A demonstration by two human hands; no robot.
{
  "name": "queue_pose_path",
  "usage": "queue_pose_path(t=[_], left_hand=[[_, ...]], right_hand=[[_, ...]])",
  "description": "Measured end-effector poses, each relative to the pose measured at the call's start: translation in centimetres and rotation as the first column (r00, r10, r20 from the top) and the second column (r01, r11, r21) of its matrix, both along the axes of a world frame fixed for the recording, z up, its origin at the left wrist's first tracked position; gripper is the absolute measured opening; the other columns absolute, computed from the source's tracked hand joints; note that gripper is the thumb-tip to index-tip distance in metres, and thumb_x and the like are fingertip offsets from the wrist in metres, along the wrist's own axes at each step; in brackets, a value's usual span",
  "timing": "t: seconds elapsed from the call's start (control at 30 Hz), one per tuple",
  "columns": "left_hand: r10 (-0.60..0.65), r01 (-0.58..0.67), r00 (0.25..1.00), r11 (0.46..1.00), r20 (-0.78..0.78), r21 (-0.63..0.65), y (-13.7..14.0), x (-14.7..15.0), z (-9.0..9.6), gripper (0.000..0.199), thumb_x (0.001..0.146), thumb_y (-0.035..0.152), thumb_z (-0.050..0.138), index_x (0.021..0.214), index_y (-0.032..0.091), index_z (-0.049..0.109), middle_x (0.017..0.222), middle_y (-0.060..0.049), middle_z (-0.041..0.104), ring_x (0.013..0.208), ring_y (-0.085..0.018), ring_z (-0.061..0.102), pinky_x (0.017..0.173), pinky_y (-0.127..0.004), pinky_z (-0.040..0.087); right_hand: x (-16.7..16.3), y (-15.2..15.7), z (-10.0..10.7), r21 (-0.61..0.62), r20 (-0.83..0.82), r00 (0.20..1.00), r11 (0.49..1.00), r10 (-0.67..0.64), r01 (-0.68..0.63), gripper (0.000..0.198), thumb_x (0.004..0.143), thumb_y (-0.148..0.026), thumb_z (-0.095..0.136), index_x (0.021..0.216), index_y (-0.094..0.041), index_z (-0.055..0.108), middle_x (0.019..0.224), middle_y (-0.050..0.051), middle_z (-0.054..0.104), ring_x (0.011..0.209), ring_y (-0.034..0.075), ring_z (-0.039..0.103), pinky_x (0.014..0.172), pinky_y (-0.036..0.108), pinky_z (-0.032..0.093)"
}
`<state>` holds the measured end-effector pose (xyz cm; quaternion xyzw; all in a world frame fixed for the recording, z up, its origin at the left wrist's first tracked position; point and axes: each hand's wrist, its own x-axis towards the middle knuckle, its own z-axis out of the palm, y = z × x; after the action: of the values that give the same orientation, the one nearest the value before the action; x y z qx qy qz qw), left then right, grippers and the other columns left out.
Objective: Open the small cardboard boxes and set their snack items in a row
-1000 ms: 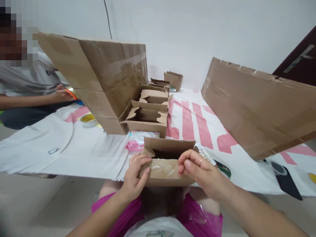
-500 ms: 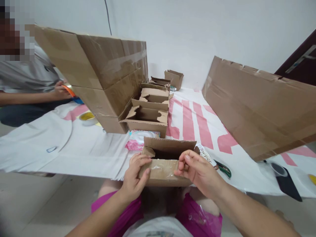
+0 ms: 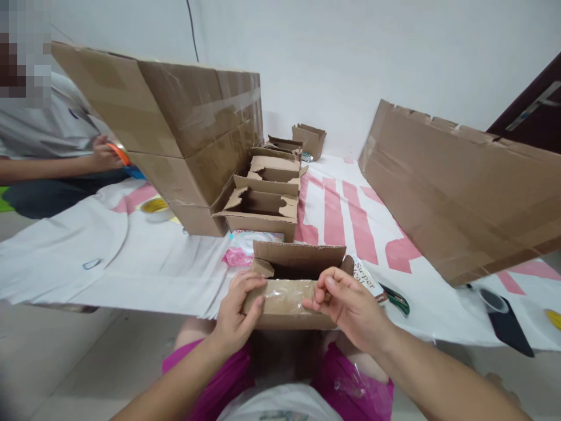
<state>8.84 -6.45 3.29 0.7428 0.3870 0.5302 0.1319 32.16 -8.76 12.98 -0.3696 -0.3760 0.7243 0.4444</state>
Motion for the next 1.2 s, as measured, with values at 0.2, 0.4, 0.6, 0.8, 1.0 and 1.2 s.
queue_pose_path(t=[0.2, 0.4, 0.6, 0.8, 1.0, 1.2], left_hand=[[0.003, -0.003, 1.000, 1.000, 0.001, 0.004, 0.1, 0.0, 0.1, 0.020, 0.087, 0.018, 0.050, 0.106, 0.021, 0.057, 0.101, -0.008, 0.064, 0.100, -0.023, 0.060, 0.089, -0.042, 0.049], [0.033, -0.034, 0.999, 0.999, -0.008, -0.026, 0.1, 0.1, 0.1, 0.018, 0.088, 0.022, 0.050, 0.105, 0.021, 0.057, 0.101, -0.009, 0.065, 0.097, -0.024, 0.061, 0.087, -0.041, 0.049], [0.012, -0.011, 0.997, 1.000, -0.082, 0.018, -0.2, 0.4, 0.1, 0.021, 0.087, 0.020, 0.050, 0.107, 0.021, 0.057, 0.099, -0.008, 0.066, 0.100, -0.024, 0.061, 0.094, -0.045, 0.044], [0.007, -0.006, 0.998, 1.000, -0.060, 0.024, -0.1, 0.7, 0.2, 0.021, 0.087, 0.019, 0.050, 0.106, 0.021, 0.056, 0.100, -0.008, 0.066, 0.100, -0.024, 0.061, 0.092, -0.043, 0.045], [-0.007, 0.008, 0.998, 1.000, -0.058, 0.016, -0.2, 0.7, 0.3, 0.021, 0.086, 0.019, 0.051, 0.105, 0.021, 0.057, 0.099, -0.008, 0.066, 0.100, -0.025, 0.061, 0.091, -0.043, 0.046], [-0.015, 0.013, 0.997, 1.000, -0.072, -0.020, -0.3, 0.4, 0.4, 0.022, 0.086, 0.021, 0.050, 0.108, 0.021, 0.055, 0.103, -0.010, 0.065, 0.102, -0.025, 0.060, 0.091, -0.044, 0.046]], right_hand=[[-0.6, -0.2, 0.0, 0.031, -0.018, 1.000, 1.000, 0.000, 0.001, 0.024, 0.085, -0.043, 0.069, 0.081, -0.020, 0.060, 0.072, -0.003, 0.058, 0.067, 0.010, 0.055, 0.102, 0.049, 0.045], [-0.8, -0.3, -0.6, 0.175, 0.110, 0.994, 0.985, -0.012, -0.008, 0.027, 0.088, -0.047, 0.063, 0.081, -0.022, 0.055, 0.069, -0.004, 0.056, 0.064, 0.012, 0.055, 0.101, 0.049, 0.045], [0.7, -0.7, 0.1, 0.654, 0.742, 0.590, 0.535, -0.319, -0.534, 0.019, 0.093, -0.020, 0.052, 0.109, -0.023, 0.061, 0.104, 0.010, 0.064, 0.098, 0.022, 0.059, 0.087, 0.040, 0.051], [0.4, 0.4, -0.7, 0.527, 0.728, 0.339, 0.171, -0.596, -0.832, 0.029, 0.091, -0.006, 0.045, 0.110, -0.020, 0.062, 0.117, 0.011, 0.067, 0.118, 0.026, 0.056, 0.100, 0.050, 0.044], [-0.3, 1.4, -1.9, 0.552, 0.712, 0.379, 0.137, -0.591, -0.823, 0.024, 0.093, -0.008, 0.039, 0.089, -0.018, 0.060, 0.096, 0.010, 0.068, 0.090, 0.022, 0.060, 0.082, 0.039, 0.051], [-1.7, 2.7, -1.9, 0.668, 0.688, 0.388, 0.326, -0.614, -0.668, 0.020, 0.095, -0.015, 0.037, 0.085, -0.020, 0.054, 0.077, 0.006, 0.061, 0.070, 0.018, 0.056, 0.064, 0.030, 0.046]])
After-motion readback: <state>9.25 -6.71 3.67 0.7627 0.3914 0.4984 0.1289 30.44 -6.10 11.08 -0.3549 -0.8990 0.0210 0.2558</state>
